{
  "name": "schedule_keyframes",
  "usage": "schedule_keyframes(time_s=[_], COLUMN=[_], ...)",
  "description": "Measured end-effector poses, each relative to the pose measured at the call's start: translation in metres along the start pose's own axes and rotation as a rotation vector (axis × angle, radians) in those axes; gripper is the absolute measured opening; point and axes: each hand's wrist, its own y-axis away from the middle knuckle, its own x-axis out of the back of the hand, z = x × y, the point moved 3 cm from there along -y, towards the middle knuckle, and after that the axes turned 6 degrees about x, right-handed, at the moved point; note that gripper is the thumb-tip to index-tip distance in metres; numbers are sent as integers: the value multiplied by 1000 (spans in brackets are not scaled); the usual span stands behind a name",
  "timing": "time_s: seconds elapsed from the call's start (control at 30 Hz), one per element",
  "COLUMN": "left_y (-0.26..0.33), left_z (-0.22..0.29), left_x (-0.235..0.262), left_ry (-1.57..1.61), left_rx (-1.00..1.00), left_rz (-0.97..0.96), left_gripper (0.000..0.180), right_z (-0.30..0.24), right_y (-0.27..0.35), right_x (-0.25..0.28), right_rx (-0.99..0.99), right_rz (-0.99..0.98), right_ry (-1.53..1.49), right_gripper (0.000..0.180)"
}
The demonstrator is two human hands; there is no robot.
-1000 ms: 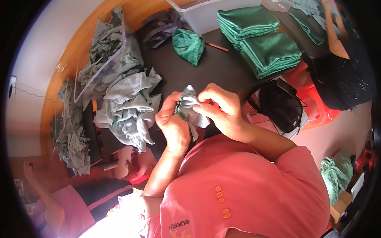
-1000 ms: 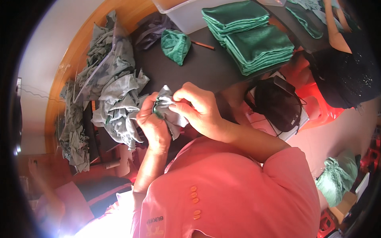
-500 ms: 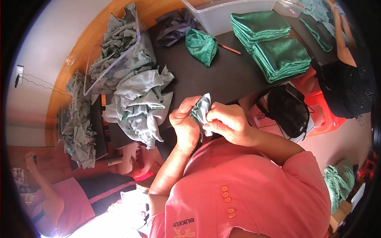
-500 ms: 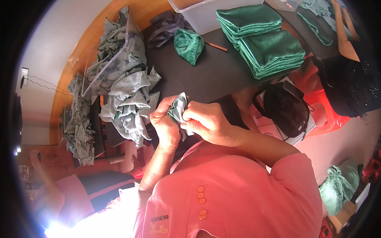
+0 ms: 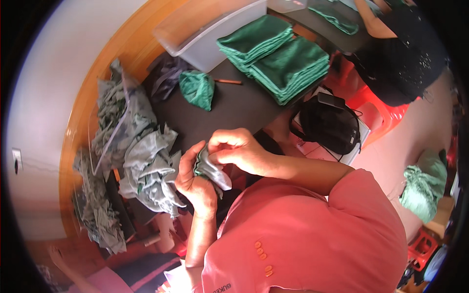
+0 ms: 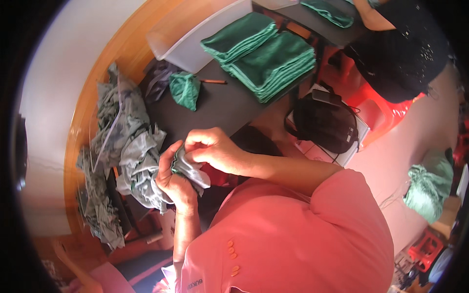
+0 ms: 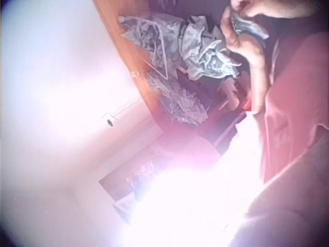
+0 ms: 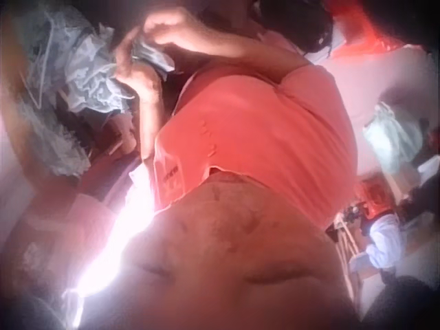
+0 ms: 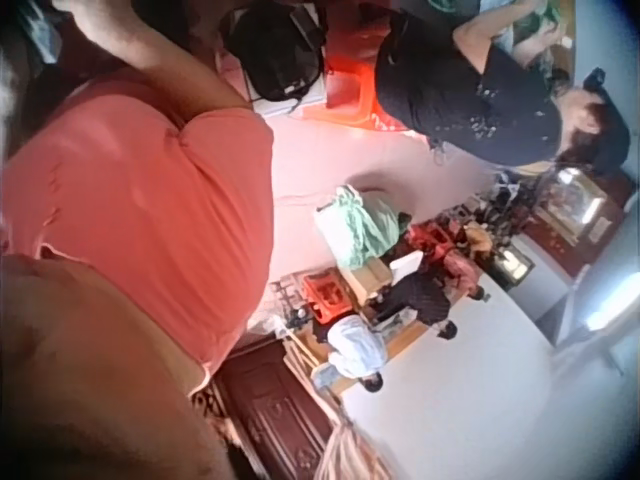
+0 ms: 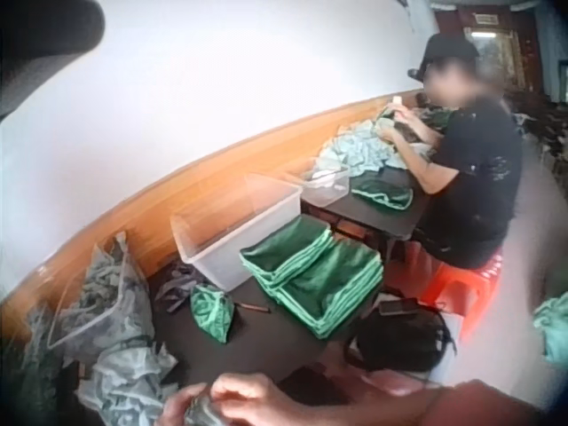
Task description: The person folds green fabric pieces one by one at a table. They pick up each piece, align the edges, and fold it into a smaller square, stacking the finished pieces to the right. A second person is visible in the background performing a similar task.
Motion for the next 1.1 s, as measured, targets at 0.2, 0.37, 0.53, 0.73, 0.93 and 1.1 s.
schedule_keyframes(time_s=[0.2, 0.37, 0.53, 0.73, 0.93, 1.1], left_y=[-5, 2, 9, -1, -8, -26], left_z=[3, 4, 18, 7, 17, 1], left_x=[-4, -15, -37, -26, -47, -34], left_ry=[33, 23, -84, -157, -131, -504], left_rx=[17, -154, -108, -104, -225, -289], left_rz=[30, 55, 92, 184, 194, 229], left_gripper=[43, 27, 22, 22, 35, 28], right_z=[-15, -15, -25, -44, -26, -21], right_y=[-5, -9, -8, 5, 28, 4], right_x=[5, 11, 21, 17, -19, -17], right_rx=[216, -42, 13, 446, 728, 634], right_rz=[-93, 10, -31, 306, 383, 419], right_ry=[402, 55, 70, 513, 675, 478], right_gripper=[7, 8, 9, 20, 32, 26])
